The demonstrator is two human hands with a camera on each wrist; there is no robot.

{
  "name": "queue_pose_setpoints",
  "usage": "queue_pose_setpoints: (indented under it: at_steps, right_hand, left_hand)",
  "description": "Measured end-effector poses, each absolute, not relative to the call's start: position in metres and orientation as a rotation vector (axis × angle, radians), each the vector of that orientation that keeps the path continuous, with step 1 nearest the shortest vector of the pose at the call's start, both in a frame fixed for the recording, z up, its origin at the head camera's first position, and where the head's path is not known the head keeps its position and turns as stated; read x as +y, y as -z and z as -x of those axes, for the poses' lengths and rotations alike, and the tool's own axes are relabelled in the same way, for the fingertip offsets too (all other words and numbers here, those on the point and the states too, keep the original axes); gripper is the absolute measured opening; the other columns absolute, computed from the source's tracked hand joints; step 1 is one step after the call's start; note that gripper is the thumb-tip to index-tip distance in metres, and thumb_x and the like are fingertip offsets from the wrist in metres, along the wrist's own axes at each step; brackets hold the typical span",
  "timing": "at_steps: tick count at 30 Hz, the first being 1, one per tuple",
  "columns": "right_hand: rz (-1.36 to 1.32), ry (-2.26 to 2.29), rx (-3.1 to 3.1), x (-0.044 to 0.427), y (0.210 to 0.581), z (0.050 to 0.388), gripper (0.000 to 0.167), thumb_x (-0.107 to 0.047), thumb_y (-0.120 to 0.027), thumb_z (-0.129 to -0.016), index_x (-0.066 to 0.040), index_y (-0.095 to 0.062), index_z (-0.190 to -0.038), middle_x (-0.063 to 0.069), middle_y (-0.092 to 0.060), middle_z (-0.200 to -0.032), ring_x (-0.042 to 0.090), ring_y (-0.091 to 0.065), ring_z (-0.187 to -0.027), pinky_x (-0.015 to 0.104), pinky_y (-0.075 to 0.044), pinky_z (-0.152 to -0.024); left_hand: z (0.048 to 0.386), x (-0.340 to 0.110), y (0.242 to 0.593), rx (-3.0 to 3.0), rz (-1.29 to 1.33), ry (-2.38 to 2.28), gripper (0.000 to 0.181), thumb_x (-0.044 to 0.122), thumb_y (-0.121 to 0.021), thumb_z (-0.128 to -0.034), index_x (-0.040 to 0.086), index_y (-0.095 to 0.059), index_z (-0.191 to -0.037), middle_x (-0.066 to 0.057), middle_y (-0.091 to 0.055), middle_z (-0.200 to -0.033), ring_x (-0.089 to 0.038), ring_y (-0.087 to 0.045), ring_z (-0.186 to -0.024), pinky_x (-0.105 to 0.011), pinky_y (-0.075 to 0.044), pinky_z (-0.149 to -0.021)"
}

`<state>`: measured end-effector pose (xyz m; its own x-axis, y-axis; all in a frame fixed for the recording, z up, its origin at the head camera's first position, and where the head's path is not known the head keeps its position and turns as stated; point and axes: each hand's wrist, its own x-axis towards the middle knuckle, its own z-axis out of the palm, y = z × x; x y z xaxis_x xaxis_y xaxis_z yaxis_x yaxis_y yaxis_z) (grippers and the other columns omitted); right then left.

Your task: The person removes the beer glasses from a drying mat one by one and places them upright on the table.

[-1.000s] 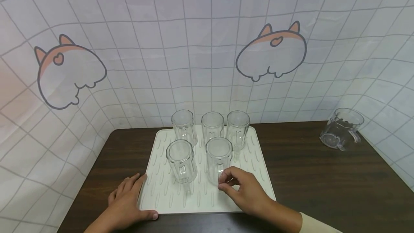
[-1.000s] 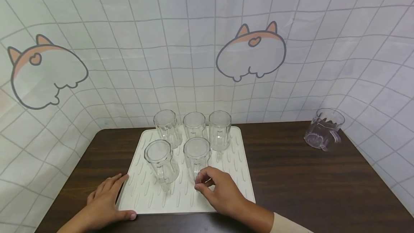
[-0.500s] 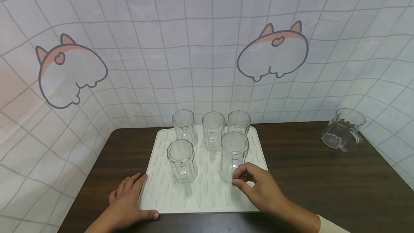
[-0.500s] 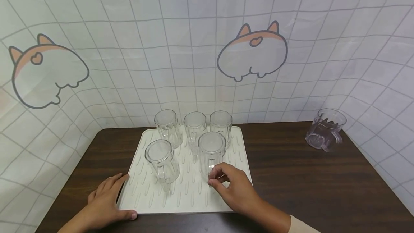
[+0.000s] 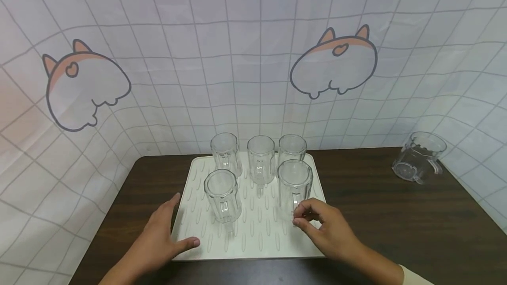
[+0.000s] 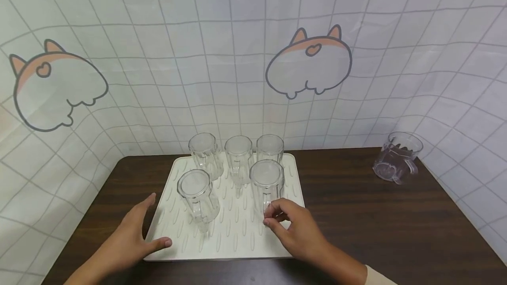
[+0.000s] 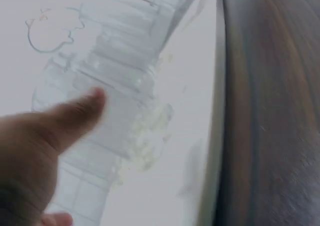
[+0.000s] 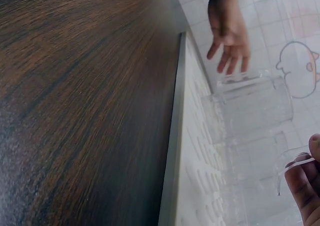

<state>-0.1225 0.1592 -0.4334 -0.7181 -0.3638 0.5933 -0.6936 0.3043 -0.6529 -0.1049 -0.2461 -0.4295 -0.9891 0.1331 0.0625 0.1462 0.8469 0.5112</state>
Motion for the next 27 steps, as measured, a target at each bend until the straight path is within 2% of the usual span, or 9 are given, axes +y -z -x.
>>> queue_pose_setpoints:
  at_steps: [5,8,14,27]
  right_hand:
    - [-0.958,-1.356,-2.234,0.162,0.434,0.123,0.032,0.007,-0.08,-0.083,-0.015,-0.064,-0.1,-0.007,-0.068,-0.09,0.009,-0.067,-0.079,0.021,-0.056,-0.076]
    - [-0.962,-1.346,-2.219,0.164,0.434,0.124,0.033,0.009,-0.08,-0.082,-0.014,-0.064,-0.1,-0.006,-0.068,-0.09,0.01,-0.066,-0.079,0.02,-0.055,-0.076]
    - [-0.953,-1.308,-2.208,0.167,0.434,0.123,0.036,0.011,-0.08,-0.08,-0.013,-0.064,-0.101,-0.005,-0.068,-0.09,0.009,-0.066,-0.079,0.017,-0.053,-0.076]
    - [-0.984,-1.191,-2.165,0.169,0.436,0.123,0.04,0.013,-0.081,-0.076,-0.014,-0.065,-0.101,-0.005,-0.067,-0.092,0.009,-0.063,-0.079,0.02,-0.05,-0.071]
  left_hand:
    - [0.104,-0.237,0.412,-2.862,0.311,0.953,0.113,0.054,-0.087,-0.0767,0.003,-0.028,-0.158,-0.02,-0.04,-0.154,-0.041,-0.04,-0.141,-0.062,-0.037,-0.107]
    - [0.105,-0.231,0.403,-2.809,0.35,0.964,0.107,0.06,-0.082,-0.0786,0.006,-0.033,-0.157,-0.014,-0.041,-0.155,-0.036,-0.041,-0.14,-0.06,-0.039,-0.107]
    - [0.11,-0.219,0.392,-2.759,0.419,0.965,0.1,0.06,-0.081,-0.0804,0.012,-0.037,-0.156,-0.009,-0.04,-0.156,-0.033,-0.04,-0.142,-0.059,-0.038,-0.108]
    - [0.117,-0.2,0.382,-2.639,0.576,0.888,0.086,0.04,-0.089,-0.0808,0.012,-0.046,-0.15,-0.006,-0.048,-0.149,-0.03,-0.045,-0.138,-0.054,-0.04,-0.108]
